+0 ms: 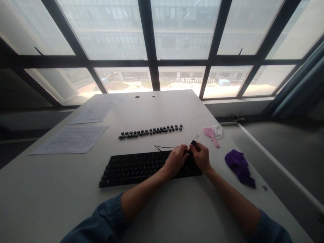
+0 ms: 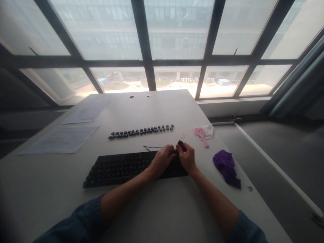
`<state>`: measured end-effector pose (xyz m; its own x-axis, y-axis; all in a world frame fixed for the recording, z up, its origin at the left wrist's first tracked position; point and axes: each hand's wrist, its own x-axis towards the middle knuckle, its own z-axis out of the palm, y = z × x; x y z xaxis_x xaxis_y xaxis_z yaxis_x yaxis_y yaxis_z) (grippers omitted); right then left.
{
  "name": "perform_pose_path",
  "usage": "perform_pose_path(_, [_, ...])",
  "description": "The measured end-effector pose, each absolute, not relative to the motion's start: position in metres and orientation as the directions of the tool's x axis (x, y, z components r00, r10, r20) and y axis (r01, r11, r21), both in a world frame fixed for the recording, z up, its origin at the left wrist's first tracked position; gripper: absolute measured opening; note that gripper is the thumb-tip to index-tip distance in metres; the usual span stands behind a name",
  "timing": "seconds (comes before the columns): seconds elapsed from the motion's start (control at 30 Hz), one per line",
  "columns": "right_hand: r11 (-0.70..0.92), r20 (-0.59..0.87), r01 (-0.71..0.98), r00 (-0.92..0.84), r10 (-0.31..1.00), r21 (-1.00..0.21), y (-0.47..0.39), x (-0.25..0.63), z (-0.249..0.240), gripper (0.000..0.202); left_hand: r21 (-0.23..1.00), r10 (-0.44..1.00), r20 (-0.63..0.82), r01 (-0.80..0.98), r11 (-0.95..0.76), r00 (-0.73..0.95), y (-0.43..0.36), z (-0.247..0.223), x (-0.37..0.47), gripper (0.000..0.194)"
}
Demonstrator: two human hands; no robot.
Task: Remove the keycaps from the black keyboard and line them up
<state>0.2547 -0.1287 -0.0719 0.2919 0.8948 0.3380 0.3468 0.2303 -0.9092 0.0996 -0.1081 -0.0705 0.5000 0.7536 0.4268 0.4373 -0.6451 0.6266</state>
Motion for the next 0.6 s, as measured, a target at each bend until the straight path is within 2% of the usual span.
perform_pose_path(0.1, [0.238, 0.367, 0.384, 0.308, 0.878, -0.892, -0.129, 0.255, -0.072, 0.029, 0.522, 0.699, 0.438, 0.474, -0.709, 0.565, -0.108, -0.070, 0.100, 0.015])
perform_pose_path(0.23, [0.244, 0.384, 0.396, 0.326, 0.864, -0.885, -0.128, 0.255, -0.074, 0.029, 0.462, 0.659, 0.459, 0.473, -0.750, 0.596, -0.109, -0.067, 0.100, 0.023])
perform_pose_path(0.4, [0.260, 0.386, 0.367, 0.326, 0.863, -0.893, -0.128, 0.255, -0.073, 0.030, 0.533, 0.706, 0.468, 0.468, -0.705, 0.531, -0.110, -0.059, 0.100, 0.021])
perform_pose_path(0.6, [0.275, 0.357, 0.271, 0.324, 0.876, -0.922, -0.127, 0.254, -0.070, 0.033, 0.714, 0.761, 0.415, 0.340, -0.612, 0.498, -0.108, -0.051, 0.101, 0.013])
